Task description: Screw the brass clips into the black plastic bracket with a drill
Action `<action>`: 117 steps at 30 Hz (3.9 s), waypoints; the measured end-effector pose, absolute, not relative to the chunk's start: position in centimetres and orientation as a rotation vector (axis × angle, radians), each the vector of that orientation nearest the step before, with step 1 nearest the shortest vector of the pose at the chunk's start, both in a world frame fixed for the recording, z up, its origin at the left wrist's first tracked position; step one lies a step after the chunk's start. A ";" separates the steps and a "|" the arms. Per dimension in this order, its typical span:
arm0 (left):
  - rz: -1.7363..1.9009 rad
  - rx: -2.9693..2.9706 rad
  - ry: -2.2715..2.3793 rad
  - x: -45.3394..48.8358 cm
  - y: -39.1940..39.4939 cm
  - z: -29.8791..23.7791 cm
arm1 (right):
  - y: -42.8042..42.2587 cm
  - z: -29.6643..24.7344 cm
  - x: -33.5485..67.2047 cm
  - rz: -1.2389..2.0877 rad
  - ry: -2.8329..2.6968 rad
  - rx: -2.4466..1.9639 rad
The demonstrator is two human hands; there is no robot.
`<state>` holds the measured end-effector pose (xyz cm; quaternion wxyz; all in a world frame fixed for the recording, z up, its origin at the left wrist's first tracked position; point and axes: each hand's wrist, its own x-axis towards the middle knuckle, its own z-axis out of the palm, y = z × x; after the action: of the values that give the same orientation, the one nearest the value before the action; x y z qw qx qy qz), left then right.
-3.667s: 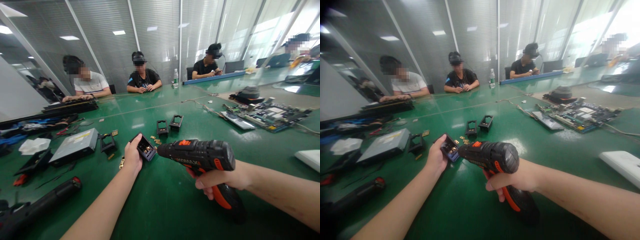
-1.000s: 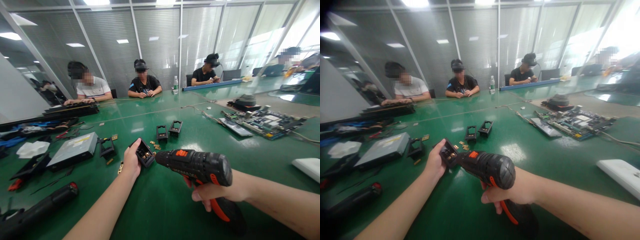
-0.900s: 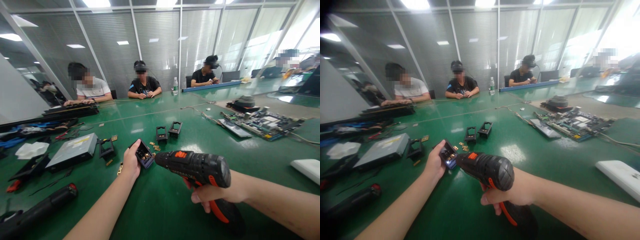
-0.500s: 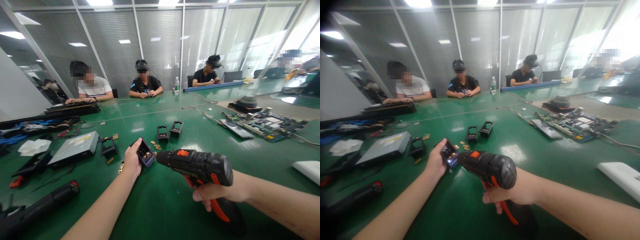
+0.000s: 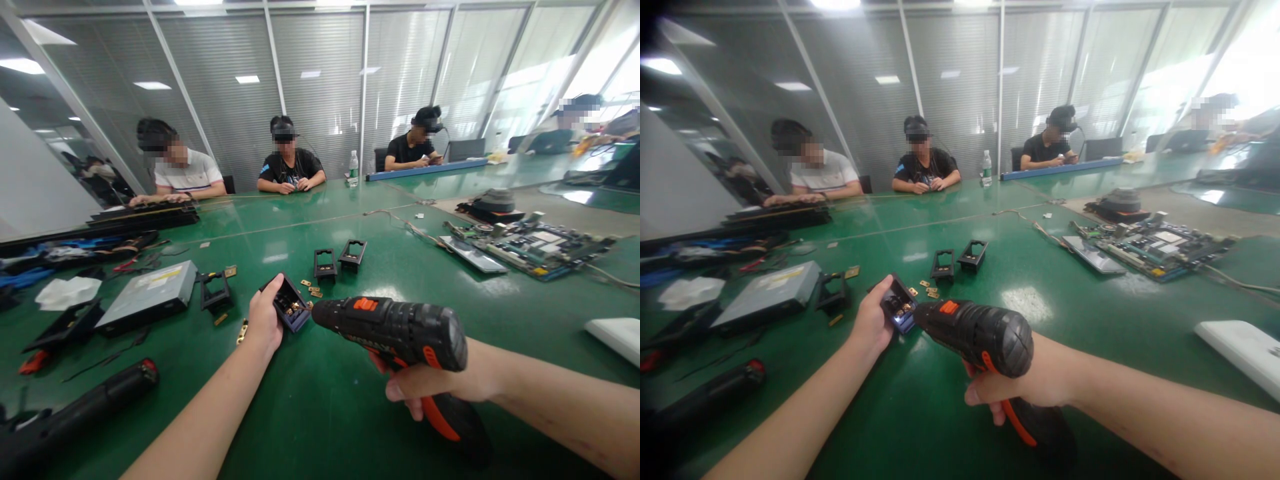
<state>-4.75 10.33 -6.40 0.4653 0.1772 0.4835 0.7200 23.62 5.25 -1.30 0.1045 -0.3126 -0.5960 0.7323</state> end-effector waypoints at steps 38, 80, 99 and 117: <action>1.720 0.445 1.198 -4.8 10.2 -6.3 | 4.3 0.1 24.0 2.023 -1.792 -1.076; 1.759 0.451 1.167 -4.9 10.7 -6.7 | 4.9 0.9 24.3 1.879 -1.851 -1.120; 1.757 0.426 1.180 -4.7 10.6 -6.5 | 5.0 0.8 24.2 1.914 -1.868 -1.144; 1.777 0.427 1.181 -4.9 10.7 -6.7 | 4.8 0.4 24.3 1.910 -1.875 -1.090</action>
<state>-4.94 10.71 -6.74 0.4644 0.1737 0.4808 0.7232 24.30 4.84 0.38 0.1256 -0.3744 -0.6435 0.6557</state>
